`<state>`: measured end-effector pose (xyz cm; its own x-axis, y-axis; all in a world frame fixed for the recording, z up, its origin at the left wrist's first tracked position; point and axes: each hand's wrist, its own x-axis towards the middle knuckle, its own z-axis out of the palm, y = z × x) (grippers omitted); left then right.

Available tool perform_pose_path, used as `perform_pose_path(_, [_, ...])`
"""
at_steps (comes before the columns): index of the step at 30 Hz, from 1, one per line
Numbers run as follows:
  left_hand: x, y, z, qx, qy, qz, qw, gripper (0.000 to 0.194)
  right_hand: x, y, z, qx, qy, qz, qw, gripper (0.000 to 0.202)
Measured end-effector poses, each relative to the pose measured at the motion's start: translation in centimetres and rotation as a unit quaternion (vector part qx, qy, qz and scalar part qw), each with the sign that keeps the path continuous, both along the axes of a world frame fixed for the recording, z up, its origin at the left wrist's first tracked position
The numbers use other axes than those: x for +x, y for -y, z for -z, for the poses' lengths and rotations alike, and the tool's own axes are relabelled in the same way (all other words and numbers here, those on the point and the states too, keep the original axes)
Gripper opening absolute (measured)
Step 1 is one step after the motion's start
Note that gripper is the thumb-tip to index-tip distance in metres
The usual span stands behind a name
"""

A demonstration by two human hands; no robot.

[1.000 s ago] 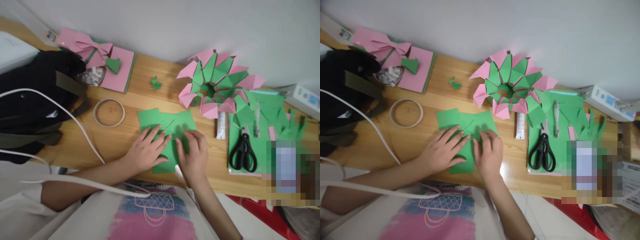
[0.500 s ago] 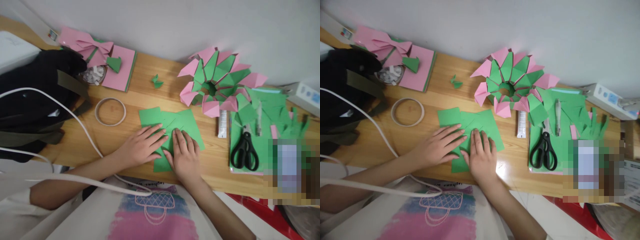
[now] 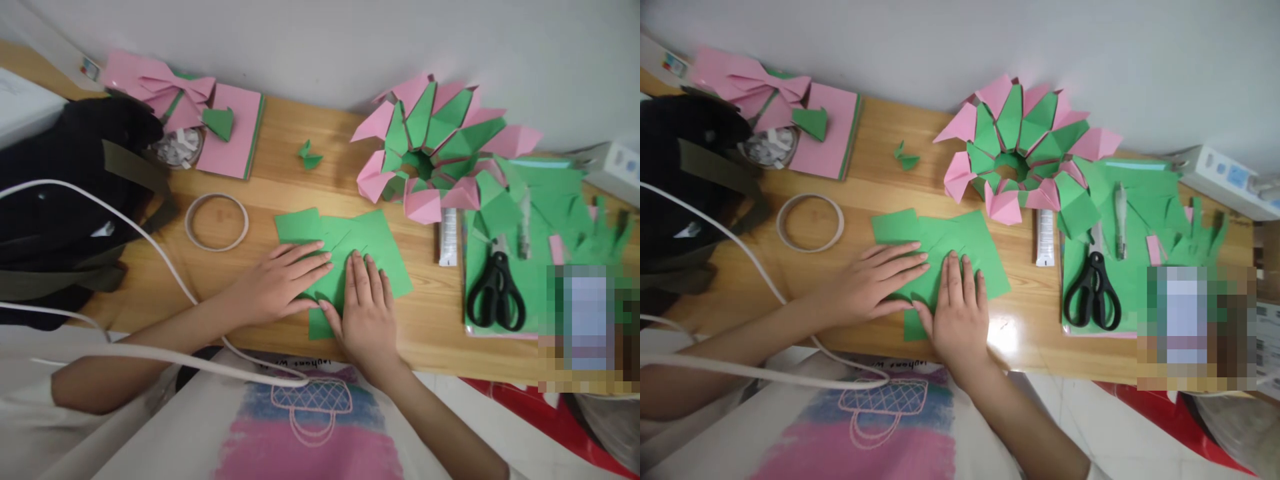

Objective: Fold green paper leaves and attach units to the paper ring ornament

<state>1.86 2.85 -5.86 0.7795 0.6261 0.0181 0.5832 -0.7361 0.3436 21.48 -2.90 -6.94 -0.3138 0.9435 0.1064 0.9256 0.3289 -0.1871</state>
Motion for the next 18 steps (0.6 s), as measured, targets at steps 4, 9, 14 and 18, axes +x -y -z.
perform_pose_path(4, [-0.5,-0.8,0.1,0.001,0.009,0.024,1.000,0.050,0.0,0.0,0.1,0.000,0.004,0.000,1.000,0.073])
perform_pose_path(9, [-1.7,-1.7,0.3,0.068,0.021,0.069,0.995,0.043,-0.1,-0.1,0.1,0.012,0.007,-0.001,1.000,0.073])
perform_pose_path(14, [-2.2,-1.6,0.0,0.137,0.022,0.050,0.989,0.036,-0.2,-0.2,0.0,0.017,0.017,0.002,1.000,0.073])
perform_pose_path(18, [-1.5,-1.6,-0.1,0.119,-0.001,0.071,0.990,0.048,-0.2,-0.2,-0.1,0.022,0.022,-0.007,0.999,0.073])
